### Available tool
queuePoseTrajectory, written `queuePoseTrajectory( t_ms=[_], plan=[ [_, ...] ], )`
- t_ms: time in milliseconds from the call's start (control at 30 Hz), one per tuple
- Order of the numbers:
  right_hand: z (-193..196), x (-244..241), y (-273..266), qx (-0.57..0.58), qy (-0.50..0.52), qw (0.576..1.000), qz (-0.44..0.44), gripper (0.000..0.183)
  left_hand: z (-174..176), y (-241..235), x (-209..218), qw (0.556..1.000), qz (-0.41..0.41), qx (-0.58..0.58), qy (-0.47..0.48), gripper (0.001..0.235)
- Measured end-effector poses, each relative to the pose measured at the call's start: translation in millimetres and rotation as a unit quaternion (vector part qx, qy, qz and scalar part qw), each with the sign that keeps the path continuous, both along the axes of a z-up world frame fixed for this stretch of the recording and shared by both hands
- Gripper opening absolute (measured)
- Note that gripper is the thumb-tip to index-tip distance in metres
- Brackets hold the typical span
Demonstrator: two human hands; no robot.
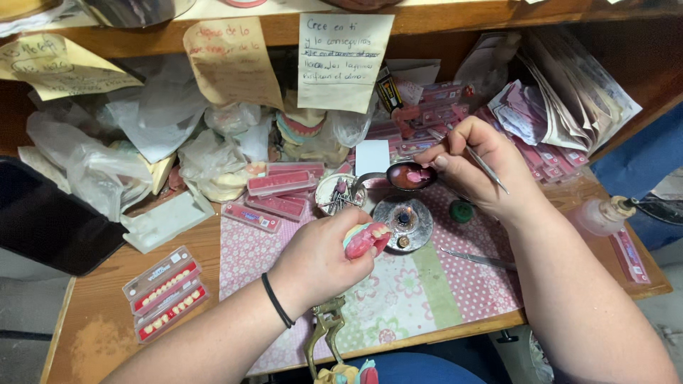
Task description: The person assembles a set of dentures by placing individual artificial teeth into a pink gum mold. They use a metal dental tool to adjust the position of the teeth and a small bottle to apply a liquid substance to the mold. The person repeatedly checks the fit of the upper and lower denture halves.
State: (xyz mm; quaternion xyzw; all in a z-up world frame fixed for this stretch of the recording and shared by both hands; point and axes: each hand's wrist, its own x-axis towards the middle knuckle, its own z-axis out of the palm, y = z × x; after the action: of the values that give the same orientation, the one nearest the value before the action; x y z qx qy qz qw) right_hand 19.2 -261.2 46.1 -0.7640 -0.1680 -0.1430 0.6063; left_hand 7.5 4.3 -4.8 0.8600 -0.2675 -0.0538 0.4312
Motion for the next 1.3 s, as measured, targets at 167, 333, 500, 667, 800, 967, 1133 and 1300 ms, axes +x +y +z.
queuePoseTrajectory(
  t_ms=[167,333,500,667,800,967,1133,1300],
  plan=[
    [-20,15,-21,0.006,-0.027,0.999,-0.037,0.032,0,-1,2,1.0,0.0,0.002,0.008,0.041],
    [-17,0,-38,0.053,-0.038,0.994,-0.084,0.038,-1,-2,2,1.0,0.005,0.001,0.008,0.041],
    [1,-56,-40,0.077,0.048,0.995,-0.039,0.046,6,-2,0,0.999,0.003,0.05,0.002,0.043],
    [-61,-71,-56,-0.291,0.137,0.937,-0.132,0.018,15,0,-5,0.998,0.0,0.052,0.018,0.047],
    [-74,-73,-47,-0.42,0.018,0.9,-0.115,0.03,15,-1,-6,0.999,0.0,0.054,0.004,0.048],
    [-74,-71,-44,-0.431,-0.028,0.894,-0.116,0.032,23,0,-4,0.997,-0.015,0.073,0.023,0.052],
    [-66,-76,-42,-0.435,-0.092,0.888,-0.116,0.027,49,3,-3,0.978,-0.045,0.145,0.143,0.067],
    [-63,-97,-51,-0.361,-0.203,0.892,-0.181,0.013,24,14,12,0.986,-0.139,0.064,0.066,0.072]
  ],
)
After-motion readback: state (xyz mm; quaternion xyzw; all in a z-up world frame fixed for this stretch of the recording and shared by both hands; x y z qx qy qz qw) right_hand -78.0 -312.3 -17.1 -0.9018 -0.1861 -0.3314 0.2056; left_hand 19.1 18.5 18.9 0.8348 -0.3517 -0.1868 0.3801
